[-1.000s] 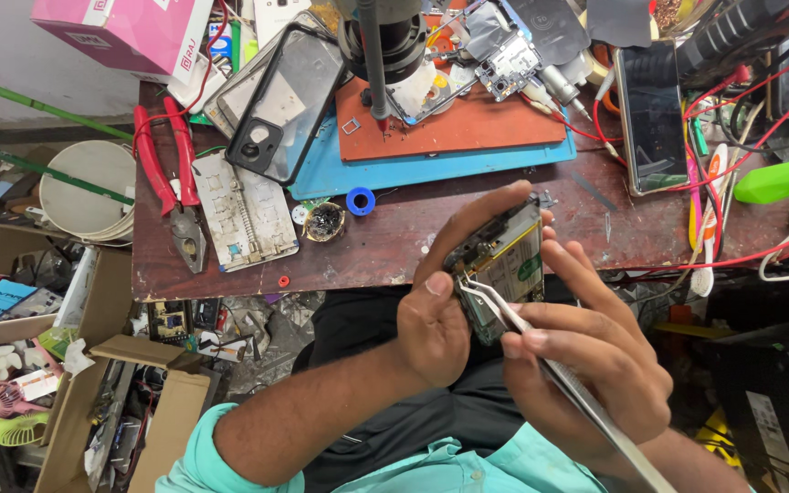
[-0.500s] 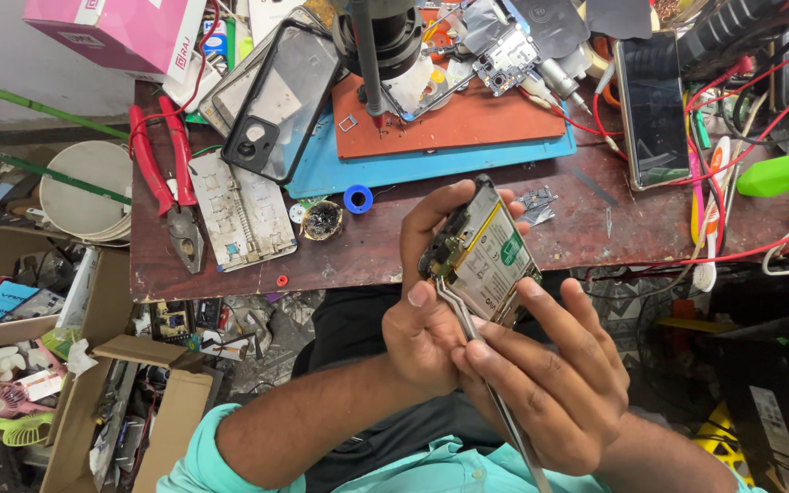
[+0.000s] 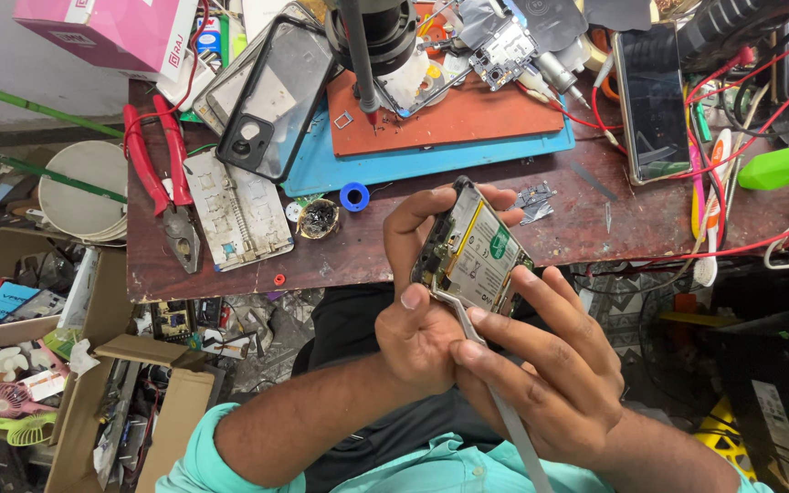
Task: The person disassembles a smartphone, removes the battery and internal components, and cleans the back cover using tweezers and a cloth. The person then compares the back cover with another panel and continues cleaning the edges.
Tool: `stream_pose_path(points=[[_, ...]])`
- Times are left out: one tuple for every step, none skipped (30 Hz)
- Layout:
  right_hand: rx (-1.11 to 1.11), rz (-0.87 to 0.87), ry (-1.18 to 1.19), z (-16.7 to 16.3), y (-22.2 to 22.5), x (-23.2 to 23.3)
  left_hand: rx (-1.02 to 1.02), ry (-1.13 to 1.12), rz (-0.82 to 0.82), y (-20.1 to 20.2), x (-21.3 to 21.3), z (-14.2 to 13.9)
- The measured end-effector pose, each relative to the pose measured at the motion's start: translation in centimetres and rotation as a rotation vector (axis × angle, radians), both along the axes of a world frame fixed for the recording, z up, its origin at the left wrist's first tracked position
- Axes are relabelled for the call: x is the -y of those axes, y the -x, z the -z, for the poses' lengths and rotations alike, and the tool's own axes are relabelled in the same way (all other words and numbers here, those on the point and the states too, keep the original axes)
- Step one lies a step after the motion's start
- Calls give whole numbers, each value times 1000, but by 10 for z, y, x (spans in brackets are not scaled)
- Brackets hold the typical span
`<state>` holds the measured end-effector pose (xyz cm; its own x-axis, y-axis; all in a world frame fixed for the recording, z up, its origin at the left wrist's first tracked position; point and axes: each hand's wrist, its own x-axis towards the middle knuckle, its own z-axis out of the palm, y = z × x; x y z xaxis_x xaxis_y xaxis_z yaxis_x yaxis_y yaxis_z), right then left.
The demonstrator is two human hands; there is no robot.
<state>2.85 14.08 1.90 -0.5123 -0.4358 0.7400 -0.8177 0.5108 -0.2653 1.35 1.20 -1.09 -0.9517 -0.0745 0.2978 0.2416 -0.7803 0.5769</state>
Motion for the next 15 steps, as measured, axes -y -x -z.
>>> stream_pose_path(points=[[3,-12,5,0,1,0,4,-6,7,0,0,0],[6,-24,10,-1,1,0,15,-27,22,0,0,0],[9,-37,14,-1,2,-1,18,-47,25,1,-1,0],[-5,-53,16,-2,3,-2,21,-67,27,1,-1,0],[-19,-69,19,-3,3,-3,17,-85,19,3,-1,1],[-34,-85,21,-5,3,-5,14,-103,21,4,-1,1],[-21,-107,31,-7,2,-8,11,-121,24,5,0,2],[-9,-130,41,-9,1,-12,9,-138,38,6,1,2],[2,-152,52,-11,1,-15,1,-157,67,6,2,2],[33,-137,99,-12,0,-16,-6,-175,96,7,3,2],[65,-121,145,-13,0,-18,-17,-197,141,6,5,2],[96,-105,190,-13,0,-20,-29,-208,175,5,5,1],[145,-99,239,-15,0,-23,-41,-218,210,4,6,0],[196,-93,289,-16,1,-27,-51,-218,233,2,7,-1],[248,-88,338,-17,0,-30,-50,-215,259,0,7,-3]])
